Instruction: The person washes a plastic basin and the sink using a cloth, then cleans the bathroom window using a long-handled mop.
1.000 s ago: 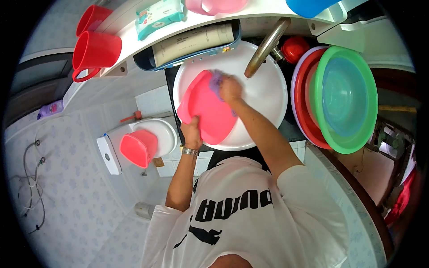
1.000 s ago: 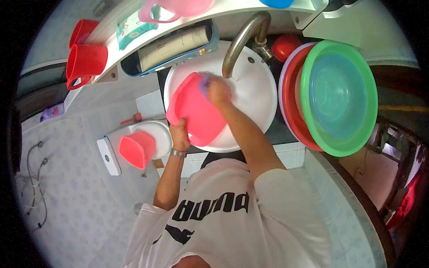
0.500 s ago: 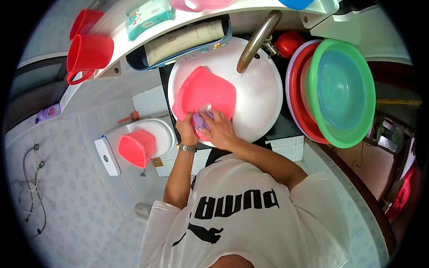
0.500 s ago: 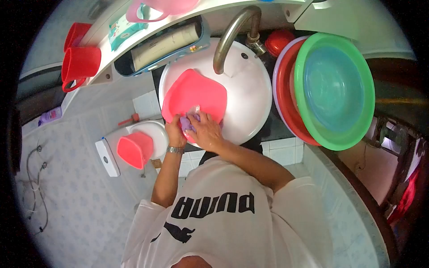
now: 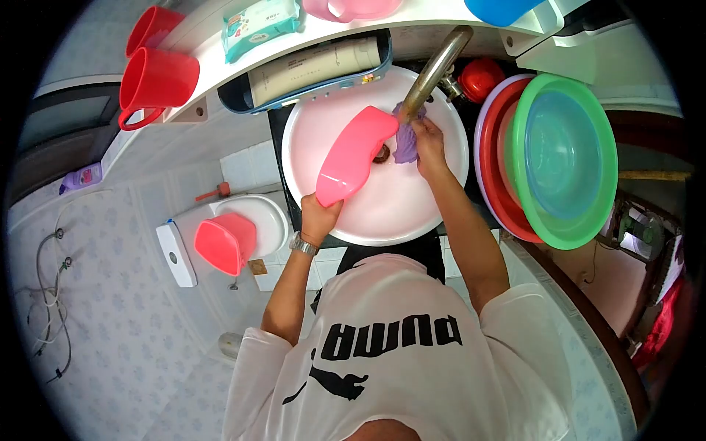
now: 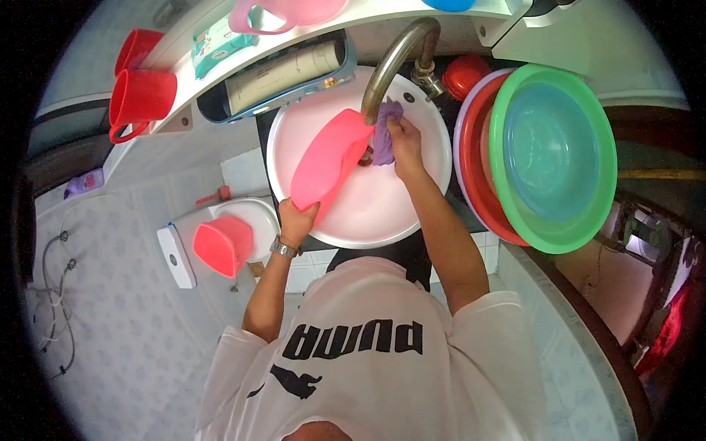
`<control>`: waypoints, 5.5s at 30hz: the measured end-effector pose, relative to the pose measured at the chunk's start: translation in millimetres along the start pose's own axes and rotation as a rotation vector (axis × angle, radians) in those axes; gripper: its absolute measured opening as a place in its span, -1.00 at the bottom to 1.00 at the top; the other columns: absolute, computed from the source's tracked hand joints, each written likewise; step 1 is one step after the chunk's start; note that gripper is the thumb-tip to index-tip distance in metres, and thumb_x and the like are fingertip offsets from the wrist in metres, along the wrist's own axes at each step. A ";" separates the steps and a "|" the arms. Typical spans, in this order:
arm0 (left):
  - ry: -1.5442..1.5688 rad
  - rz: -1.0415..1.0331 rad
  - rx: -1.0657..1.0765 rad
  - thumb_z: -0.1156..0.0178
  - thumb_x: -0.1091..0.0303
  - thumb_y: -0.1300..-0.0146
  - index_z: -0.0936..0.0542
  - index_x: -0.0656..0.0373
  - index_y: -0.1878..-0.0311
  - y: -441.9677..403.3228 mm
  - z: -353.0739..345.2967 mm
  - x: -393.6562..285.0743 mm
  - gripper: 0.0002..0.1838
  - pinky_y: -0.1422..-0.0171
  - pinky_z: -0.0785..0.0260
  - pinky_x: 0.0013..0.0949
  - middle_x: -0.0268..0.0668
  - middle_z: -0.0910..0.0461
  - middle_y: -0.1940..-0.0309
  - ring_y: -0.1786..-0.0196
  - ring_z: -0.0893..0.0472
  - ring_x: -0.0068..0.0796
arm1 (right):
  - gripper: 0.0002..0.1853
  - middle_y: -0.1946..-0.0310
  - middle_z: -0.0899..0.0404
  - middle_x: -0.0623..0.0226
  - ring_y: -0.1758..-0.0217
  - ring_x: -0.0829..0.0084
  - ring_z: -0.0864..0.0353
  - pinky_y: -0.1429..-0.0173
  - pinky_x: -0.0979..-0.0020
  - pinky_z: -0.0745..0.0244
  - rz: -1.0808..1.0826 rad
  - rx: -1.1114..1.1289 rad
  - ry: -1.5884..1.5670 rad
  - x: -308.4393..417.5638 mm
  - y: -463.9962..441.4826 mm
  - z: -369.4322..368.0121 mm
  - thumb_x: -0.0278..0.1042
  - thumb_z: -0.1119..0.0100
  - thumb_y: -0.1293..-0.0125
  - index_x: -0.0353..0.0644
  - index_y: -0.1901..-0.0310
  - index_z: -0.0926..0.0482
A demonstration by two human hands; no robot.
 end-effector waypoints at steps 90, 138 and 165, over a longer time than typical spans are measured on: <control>0.233 0.061 -0.131 -0.06 0.33 -0.06 -0.55 0.39 0.29 -12.6 10.0 40.3 -0.72 0.32 -0.39 -0.28 -0.15 -0.57 0.55 0.49 -0.53 -0.36 | -0.47 0.00 -0.49 0.09 -0.16 0.17 -0.47 -0.25 0.33 -0.35 0.271 0.670 0.703 -40.2 93.3 -113.7 -0.65 -0.17 0.00 -0.17 -0.11 -0.50; 0.201 0.060 -0.251 -0.02 0.37 -0.07 -0.51 0.41 0.38 -0.7 11.9 66.9 -0.76 0.41 -0.30 -0.28 -0.10 -0.50 0.63 0.57 -0.44 -0.37 | -0.57 0.02 -0.54 0.18 -0.04 0.08 -0.52 -0.11 0.13 -0.46 0.428 0.492 1.549 -73.9 26.0 -13.5 -0.45 -0.17 -0.07 0.00 -0.04 -0.54; 0.650 0.319 -0.354 -0.04 0.29 -0.23 -0.57 0.29 0.35 -12.6 12.8 73.5 -0.75 0.27 -0.28 -0.43 -0.39 -0.54 0.44 0.40 -0.41 -0.60 | -0.58 0.17 -0.60 0.03 0.12 0.19 -0.63 0.01 0.34 -0.50 -0.007 0.816 0.888 -59.5 68.3 -22.8 -0.43 -0.21 0.00 -0.17 0.01 -0.56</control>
Point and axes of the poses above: each hand's wrist, its own y-axis away from the middle knuckle, its own z-axis out of the back of the hand, x = y × z, the point moved 7 cm from there along -y, towards the middle knuckle
